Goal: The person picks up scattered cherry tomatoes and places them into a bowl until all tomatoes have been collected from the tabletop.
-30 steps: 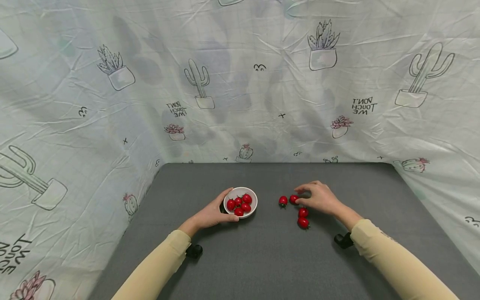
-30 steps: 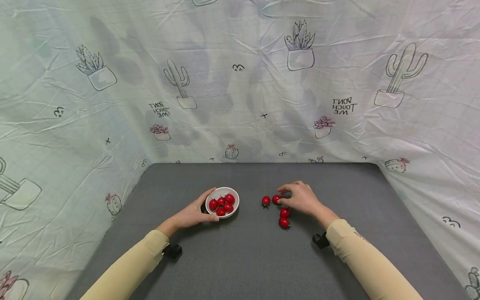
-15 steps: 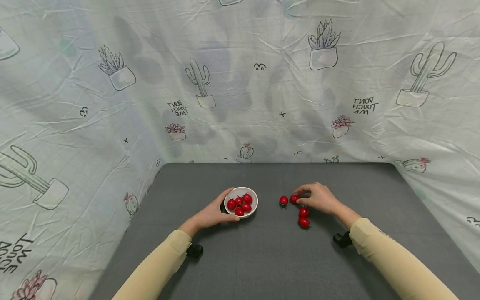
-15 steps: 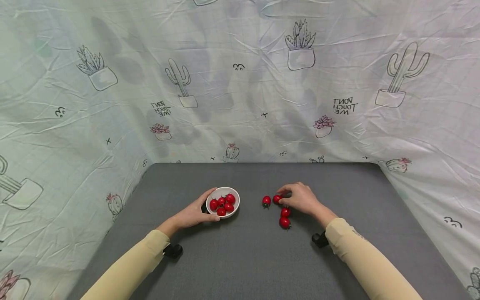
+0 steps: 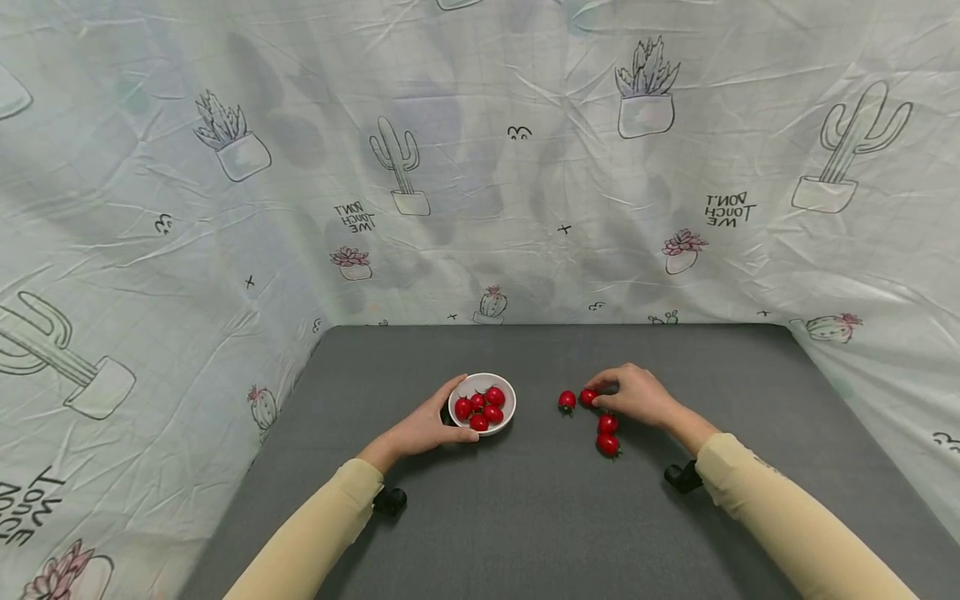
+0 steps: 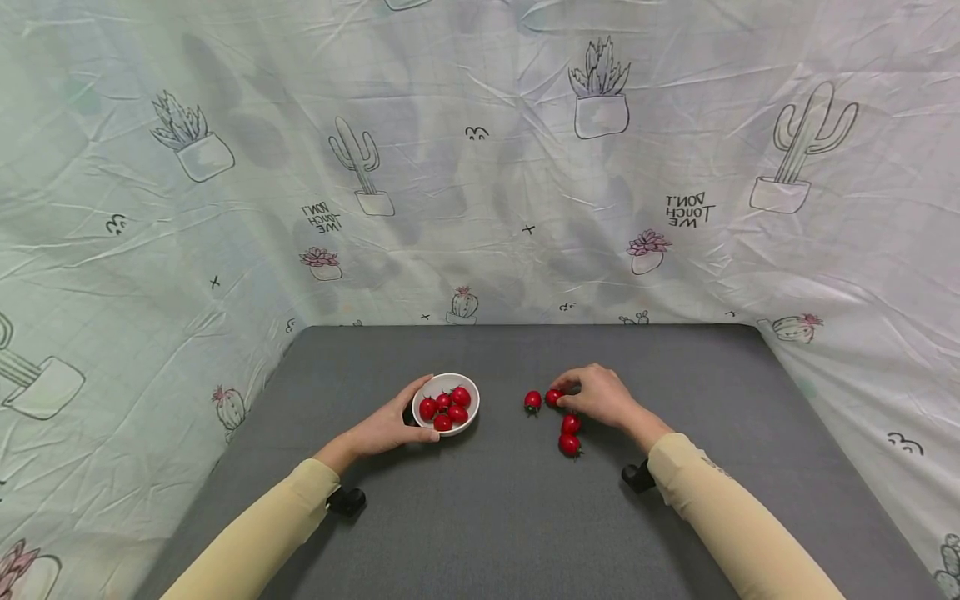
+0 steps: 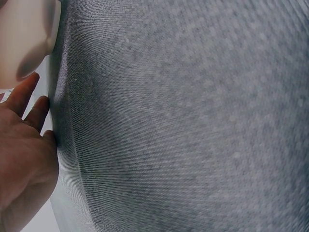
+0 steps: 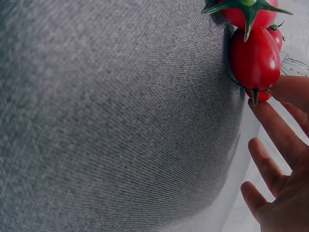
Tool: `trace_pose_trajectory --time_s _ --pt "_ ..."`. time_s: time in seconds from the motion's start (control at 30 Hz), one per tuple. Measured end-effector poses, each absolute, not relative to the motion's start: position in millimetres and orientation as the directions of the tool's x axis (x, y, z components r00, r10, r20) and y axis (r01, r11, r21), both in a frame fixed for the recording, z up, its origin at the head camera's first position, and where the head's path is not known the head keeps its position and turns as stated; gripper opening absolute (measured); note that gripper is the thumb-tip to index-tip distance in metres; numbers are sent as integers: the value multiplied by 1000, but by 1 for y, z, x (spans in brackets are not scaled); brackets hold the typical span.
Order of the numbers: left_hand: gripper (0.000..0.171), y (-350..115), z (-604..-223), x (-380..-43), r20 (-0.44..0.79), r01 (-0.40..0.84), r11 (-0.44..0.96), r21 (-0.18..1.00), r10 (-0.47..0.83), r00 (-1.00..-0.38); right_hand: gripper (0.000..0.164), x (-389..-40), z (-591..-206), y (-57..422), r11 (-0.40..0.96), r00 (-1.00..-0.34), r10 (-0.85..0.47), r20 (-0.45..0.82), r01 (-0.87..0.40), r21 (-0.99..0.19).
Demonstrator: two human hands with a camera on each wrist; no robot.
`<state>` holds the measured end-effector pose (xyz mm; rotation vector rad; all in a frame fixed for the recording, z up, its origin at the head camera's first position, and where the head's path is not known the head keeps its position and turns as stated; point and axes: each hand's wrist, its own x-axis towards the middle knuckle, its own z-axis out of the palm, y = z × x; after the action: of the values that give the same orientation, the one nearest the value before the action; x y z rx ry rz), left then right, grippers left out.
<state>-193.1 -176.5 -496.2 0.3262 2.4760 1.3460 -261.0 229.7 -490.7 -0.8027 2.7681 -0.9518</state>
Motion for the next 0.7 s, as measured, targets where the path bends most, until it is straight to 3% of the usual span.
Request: trace_pose_trajectory --time_s 0.43,0.7 --pt "105 -175 -494 -192 -157 51 532 845 339 -928 19 -267 -487 231 647 -838 -542 69 -467 -603" --pt "105 -175 -494 -192 -154 55 529 847 342 -927 21 -269 -464 232 618 -852 -518 75 -433 -656"
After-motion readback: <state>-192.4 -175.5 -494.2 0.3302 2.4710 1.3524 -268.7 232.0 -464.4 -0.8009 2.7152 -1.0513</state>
